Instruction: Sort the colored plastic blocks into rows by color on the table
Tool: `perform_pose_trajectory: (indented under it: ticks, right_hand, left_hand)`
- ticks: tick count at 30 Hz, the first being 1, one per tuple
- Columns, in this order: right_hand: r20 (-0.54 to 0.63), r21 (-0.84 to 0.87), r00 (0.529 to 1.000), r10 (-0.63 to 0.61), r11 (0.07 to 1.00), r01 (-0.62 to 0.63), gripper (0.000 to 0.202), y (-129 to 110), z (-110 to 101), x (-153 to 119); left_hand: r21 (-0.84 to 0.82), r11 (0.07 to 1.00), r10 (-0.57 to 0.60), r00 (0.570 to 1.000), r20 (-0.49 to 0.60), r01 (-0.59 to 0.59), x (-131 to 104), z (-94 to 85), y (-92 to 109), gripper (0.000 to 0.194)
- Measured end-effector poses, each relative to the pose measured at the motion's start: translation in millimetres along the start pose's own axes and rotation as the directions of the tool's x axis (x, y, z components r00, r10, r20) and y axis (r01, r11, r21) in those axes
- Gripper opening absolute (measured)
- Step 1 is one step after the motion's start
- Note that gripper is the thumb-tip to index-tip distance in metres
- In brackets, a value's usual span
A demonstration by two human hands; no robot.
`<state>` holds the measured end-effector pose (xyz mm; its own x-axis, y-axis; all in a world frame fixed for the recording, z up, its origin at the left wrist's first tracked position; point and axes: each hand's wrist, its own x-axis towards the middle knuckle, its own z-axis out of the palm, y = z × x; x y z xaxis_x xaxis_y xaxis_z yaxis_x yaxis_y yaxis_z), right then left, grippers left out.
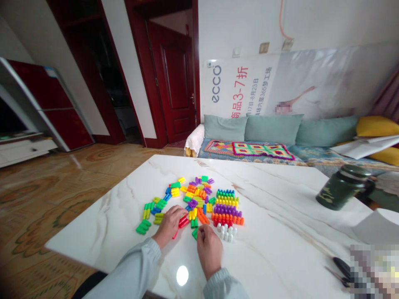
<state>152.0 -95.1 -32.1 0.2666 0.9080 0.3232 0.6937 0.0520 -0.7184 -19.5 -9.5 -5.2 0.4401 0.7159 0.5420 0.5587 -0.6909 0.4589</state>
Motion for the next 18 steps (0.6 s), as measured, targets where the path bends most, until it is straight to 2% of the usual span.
perform_pose_trajectory:
  ticks: [5,14,18]
  right_hand:
    - [0.018,-0.024,1.0,0.018,1.0,-0.018,0.019,2.5,1.7,-0.5]
    - [-0.002,-0.029,1.0,0.008,1.0,-0.008,0.019,2.2,1.8,-0.5]
    - [-0.008,-0.03,1.0,0.001,1.0,-0.001,0.019,2.0,2.3,-0.2]
  left_hand:
    - [-0.047,0.999,-0.021,0.998,-0.061,0.018,15.5,-4.1,0.6,0.044]
    - [-0.112,0.993,-0.062,0.973,-0.224,0.038,49.2,-22.0,25.1,0.032]
    - [-0.148,0.988,-0.084,0.963,-0.256,0.047,52.2,-14.6,23.9,0.028]
